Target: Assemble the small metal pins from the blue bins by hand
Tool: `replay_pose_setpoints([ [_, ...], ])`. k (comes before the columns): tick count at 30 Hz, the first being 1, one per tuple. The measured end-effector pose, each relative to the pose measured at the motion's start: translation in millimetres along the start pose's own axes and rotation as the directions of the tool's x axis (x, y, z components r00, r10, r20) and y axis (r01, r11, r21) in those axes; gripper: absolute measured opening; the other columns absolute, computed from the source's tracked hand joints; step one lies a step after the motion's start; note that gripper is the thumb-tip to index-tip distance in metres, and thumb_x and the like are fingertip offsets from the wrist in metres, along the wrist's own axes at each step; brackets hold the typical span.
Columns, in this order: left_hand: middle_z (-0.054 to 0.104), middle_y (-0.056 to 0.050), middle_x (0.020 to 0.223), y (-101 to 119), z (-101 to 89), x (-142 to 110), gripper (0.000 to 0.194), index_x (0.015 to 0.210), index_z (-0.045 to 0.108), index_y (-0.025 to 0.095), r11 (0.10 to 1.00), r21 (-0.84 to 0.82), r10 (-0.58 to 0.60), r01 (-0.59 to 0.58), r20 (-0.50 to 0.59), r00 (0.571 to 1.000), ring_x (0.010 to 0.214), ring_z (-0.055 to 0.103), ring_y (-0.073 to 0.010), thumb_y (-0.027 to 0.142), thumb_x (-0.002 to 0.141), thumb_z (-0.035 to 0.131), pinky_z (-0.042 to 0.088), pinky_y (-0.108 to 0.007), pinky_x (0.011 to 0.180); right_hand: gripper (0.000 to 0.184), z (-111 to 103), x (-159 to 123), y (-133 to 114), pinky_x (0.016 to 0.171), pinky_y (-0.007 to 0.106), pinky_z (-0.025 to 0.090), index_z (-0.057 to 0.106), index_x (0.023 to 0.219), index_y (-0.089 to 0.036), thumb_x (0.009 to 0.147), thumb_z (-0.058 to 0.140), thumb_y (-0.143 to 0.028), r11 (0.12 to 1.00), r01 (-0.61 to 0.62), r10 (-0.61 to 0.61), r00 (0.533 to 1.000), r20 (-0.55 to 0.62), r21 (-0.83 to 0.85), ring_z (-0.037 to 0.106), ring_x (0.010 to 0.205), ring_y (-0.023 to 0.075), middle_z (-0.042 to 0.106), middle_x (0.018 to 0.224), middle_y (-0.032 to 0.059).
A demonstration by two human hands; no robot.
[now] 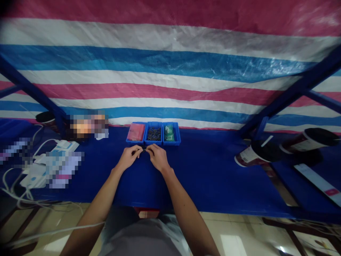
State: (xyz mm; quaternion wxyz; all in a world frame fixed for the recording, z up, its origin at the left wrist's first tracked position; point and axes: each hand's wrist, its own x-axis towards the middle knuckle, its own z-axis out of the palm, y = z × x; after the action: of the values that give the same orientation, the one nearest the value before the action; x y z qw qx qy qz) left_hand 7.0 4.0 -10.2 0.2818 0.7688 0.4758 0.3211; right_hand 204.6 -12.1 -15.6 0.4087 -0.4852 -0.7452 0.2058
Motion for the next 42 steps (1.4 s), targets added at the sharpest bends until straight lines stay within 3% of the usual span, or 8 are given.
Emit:
replay_pose_setpoints([
  [10,0.064,0.003,0.059,-0.1,-0.6,0.2,0.024,0.093,0.069,0.019,1.000,-0.004,0.006,-0.006,-0.009,1.000,0.055,0.056,-0.0116,0.036,0.097,0.052,0.041,-0.021,0.063,0.020,1.4,-0.3,3.8,0.075,0.028,0.045,0.070,0.094,-0.023,0.101,0.051,-0.030,0.999,-0.019,0.019,1.000,0.010,-0.028,0.066,0.084,0.0180,0.070,0.094,0.0037],
  [15,0.064,0.003,0.060,0.9,-1.3,-0.1,0.022,0.093,0.069,0.019,1.000,-0.009,0.005,-0.006,-0.018,1.000,0.054,0.055,-0.0111,0.034,0.097,0.053,0.040,-0.021,0.063,0.016,0.9,-0.2,2.9,0.073,0.028,0.047,0.067,0.107,-0.023,0.096,0.059,-0.031,0.999,-0.021,0.021,1.000,0.000,0.036,0.065,0.082,0.0182,0.070,0.096,0.0036],
  [20,0.064,0.003,0.060,0.3,-0.8,-0.2,0.024,0.093,0.069,0.019,1.000,-0.009,0.002,-0.002,-0.010,1.000,0.054,0.055,-0.0114,0.036,0.097,0.052,0.040,-0.021,0.063,0.012,0.0,0.3,1.6,0.075,0.027,0.046,0.067,0.096,-0.023,0.096,0.055,-0.023,1.000,0.013,-0.013,1.000,-0.011,0.017,0.064,0.082,0.0177,0.068,0.092,0.0028],
  [30,0.063,0.004,0.059,-0.2,-0.5,0.0,0.023,0.093,0.068,0.019,1.000,-0.015,0.010,-0.010,-0.008,1.000,0.054,0.054,-0.0104,0.035,0.097,0.053,0.039,-0.021,0.062,0.014,-1.0,0.3,0.8,0.080,0.028,0.046,0.067,0.096,-0.022,0.098,0.054,-0.024,1.000,0.000,0.000,1.000,-0.015,0.017,0.064,0.086,0.0181,0.069,0.095,0.0034],
  [42,0.063,0.004,0.059,0.2,-0.7,0.1,0.023,0.092,0.069,0.019,1.000,-0.014,0.014,-0.014,-0.009,1.000,0.054,0.055,-0.0107,0.035,0.097,0.053,0.040,-0.021,0.063,0.020,1.5,0.4,4.5,0.075,0.026,0.044,0.069,0.095,-0.022,0.101,0.050,-0.026,0.999,-0.017,0.017,1.000,-0.004,-0.041,0.065,0.082,0.0170,0.070,0.092,0.0034],
])
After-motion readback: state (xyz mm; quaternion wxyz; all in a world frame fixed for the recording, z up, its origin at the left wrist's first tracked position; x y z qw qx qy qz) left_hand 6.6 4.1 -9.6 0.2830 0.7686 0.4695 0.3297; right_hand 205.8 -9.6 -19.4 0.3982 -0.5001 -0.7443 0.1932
